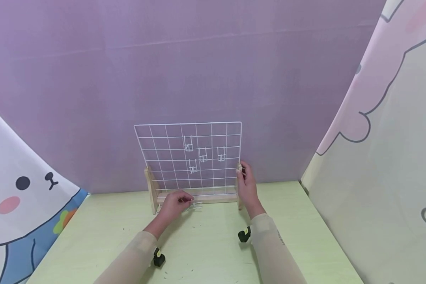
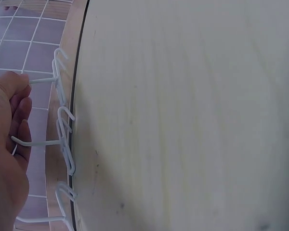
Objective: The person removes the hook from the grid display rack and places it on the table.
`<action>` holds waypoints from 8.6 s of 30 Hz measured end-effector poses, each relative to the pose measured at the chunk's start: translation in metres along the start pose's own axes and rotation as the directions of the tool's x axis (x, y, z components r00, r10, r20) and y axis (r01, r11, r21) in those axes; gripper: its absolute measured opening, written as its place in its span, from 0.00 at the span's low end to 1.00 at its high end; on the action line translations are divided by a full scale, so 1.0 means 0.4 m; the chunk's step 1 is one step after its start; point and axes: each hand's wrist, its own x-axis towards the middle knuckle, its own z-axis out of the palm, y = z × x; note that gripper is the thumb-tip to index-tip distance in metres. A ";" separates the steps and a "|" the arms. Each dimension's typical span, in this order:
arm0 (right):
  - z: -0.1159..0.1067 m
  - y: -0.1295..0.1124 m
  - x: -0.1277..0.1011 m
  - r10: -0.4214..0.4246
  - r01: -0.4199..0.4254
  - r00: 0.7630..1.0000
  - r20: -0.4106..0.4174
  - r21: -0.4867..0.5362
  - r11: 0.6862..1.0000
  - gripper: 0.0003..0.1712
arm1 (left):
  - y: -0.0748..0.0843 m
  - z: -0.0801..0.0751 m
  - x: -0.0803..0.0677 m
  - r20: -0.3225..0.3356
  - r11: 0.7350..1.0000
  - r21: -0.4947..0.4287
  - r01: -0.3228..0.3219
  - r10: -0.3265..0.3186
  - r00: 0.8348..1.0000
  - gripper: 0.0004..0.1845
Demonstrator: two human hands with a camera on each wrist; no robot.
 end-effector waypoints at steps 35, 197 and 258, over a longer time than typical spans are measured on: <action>0.004 0.004 -0.001 -0.006 0.006 1.000 -0.005 -0.017 1.000 0.26 | -0.012 0.011 -0.002 -0.010 1.000 0.012 0.024 -0.023 1.000 0.04; 0.005 -0.034 -0.006 0.061 -0.061 0.998 0.017 -0.004 0.998 0.26 | 0.232 -0.121 0.100 -0.453 0.950 -0.102 -0.294 0.218 0.864 0.05; 0.003 -0.092 -0.018 0.071 -0.072 0.997 0.015 0.022 0.997 0.25 | 0.218 -0.087 0.063 -0.241 0.976 -0.099 -0.193 0.165 0.956 0.06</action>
